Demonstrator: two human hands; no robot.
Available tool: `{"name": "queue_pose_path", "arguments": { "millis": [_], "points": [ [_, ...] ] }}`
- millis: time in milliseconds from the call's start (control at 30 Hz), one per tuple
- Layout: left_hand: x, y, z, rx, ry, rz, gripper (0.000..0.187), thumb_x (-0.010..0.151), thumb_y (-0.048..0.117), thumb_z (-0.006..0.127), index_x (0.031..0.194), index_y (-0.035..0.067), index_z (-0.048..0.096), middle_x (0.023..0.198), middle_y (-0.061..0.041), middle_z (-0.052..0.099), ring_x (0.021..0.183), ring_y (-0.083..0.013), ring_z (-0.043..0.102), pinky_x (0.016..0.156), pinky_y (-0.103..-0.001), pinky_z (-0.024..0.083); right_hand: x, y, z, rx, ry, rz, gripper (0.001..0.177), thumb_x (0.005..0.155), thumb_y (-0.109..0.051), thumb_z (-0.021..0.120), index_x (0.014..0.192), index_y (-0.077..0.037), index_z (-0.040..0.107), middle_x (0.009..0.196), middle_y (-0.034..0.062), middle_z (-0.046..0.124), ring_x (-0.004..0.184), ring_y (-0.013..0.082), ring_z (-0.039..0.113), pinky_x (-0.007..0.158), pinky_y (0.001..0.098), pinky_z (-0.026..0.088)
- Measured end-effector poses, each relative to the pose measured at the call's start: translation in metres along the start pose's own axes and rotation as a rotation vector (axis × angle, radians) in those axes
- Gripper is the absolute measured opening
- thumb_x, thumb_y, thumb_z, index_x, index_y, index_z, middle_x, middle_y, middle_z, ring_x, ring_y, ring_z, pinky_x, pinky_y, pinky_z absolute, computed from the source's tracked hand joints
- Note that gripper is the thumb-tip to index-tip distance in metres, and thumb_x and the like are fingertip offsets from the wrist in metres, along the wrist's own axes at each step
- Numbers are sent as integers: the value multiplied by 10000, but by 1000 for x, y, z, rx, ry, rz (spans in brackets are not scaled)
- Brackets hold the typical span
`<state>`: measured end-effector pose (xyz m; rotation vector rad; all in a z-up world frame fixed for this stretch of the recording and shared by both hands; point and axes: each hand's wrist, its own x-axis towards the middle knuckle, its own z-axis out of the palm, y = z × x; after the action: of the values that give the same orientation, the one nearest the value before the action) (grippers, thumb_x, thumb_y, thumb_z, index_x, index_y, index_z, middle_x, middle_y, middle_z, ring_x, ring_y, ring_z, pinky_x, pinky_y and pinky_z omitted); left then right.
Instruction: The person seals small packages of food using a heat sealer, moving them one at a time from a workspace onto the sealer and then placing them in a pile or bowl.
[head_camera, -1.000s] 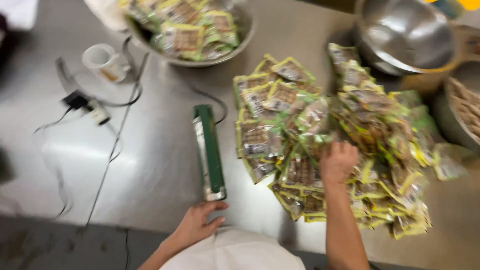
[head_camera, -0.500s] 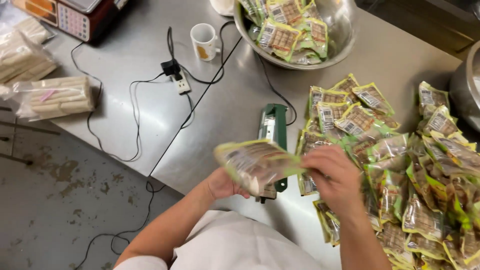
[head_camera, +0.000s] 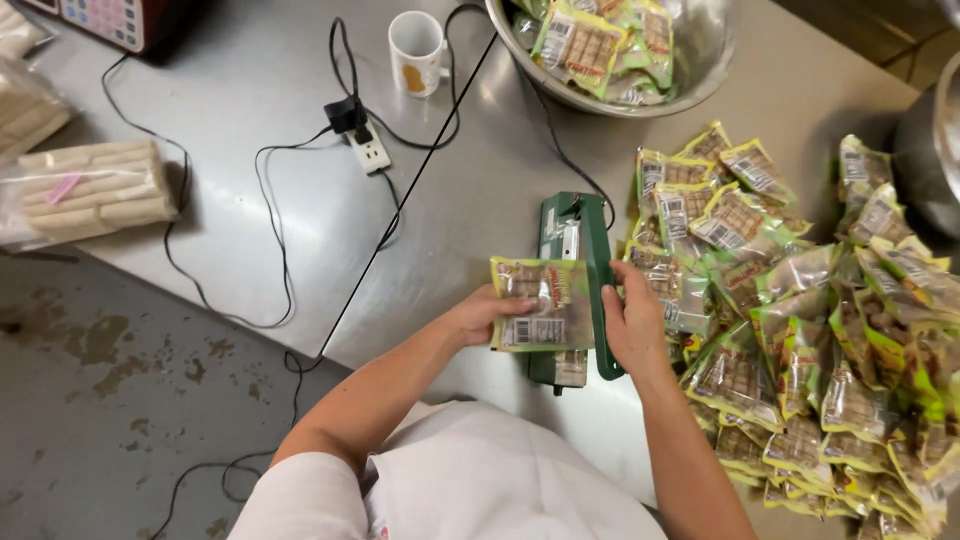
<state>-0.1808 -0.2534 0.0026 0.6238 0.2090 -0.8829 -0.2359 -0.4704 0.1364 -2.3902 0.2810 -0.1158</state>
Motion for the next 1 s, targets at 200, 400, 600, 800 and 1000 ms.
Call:
{"name": "queue_pose_path", "arguments": {
  "millis": [200,400,600,800,1000],
  "points": [
    [32,8,21,37,37,-8,386,810,-2,887,1154,-45,718,1039,-212,771,940,-347,773,806,-537,634,-18,0,19,59,126,29,373,1061,-82,521,1418,-137,618,1176,274,718,1044,482,703,879,546,592],
    [33,9,4,93,58,-20,413,780,-3,910,1149,-28,725,995,-173,774,910,-316,779,813,-516,646,-40,25,60,-181,216,71,413,1093,-245,498,1491,-326,571,1165,170,691,1020,445,697,881,552,588],
    [40,6,-9,108,49,-29,391,790,-28,891,1147,-3,735,997,-150,781,912,-287,781,822,-485,651,-39,32,72,-231,290,2,437,1122,-162,439,1517,-291,574,1133,95,568,1038,366,609,875,483,558],
    [24,15,9,115,53,-9,383,792,-1,896,1144,22,747,1001,-89,785,903,-201,767,855,-384,632,-41,39,80,-271,322,-48,430,1131,-163,393,1506,-249,586,1169,90,540,1039,330,550,963,460,489],
    [28,10,0,117,26,-4,371,805,14,897,1150,34,762,1008,-101,789,927,-204,767,875,-384,626,-39,39,80,-294,334,-63,431,1126,-149,384,1490,-220,604,1164,95,553,1041,334,543,978,458,476]
  ]
}}
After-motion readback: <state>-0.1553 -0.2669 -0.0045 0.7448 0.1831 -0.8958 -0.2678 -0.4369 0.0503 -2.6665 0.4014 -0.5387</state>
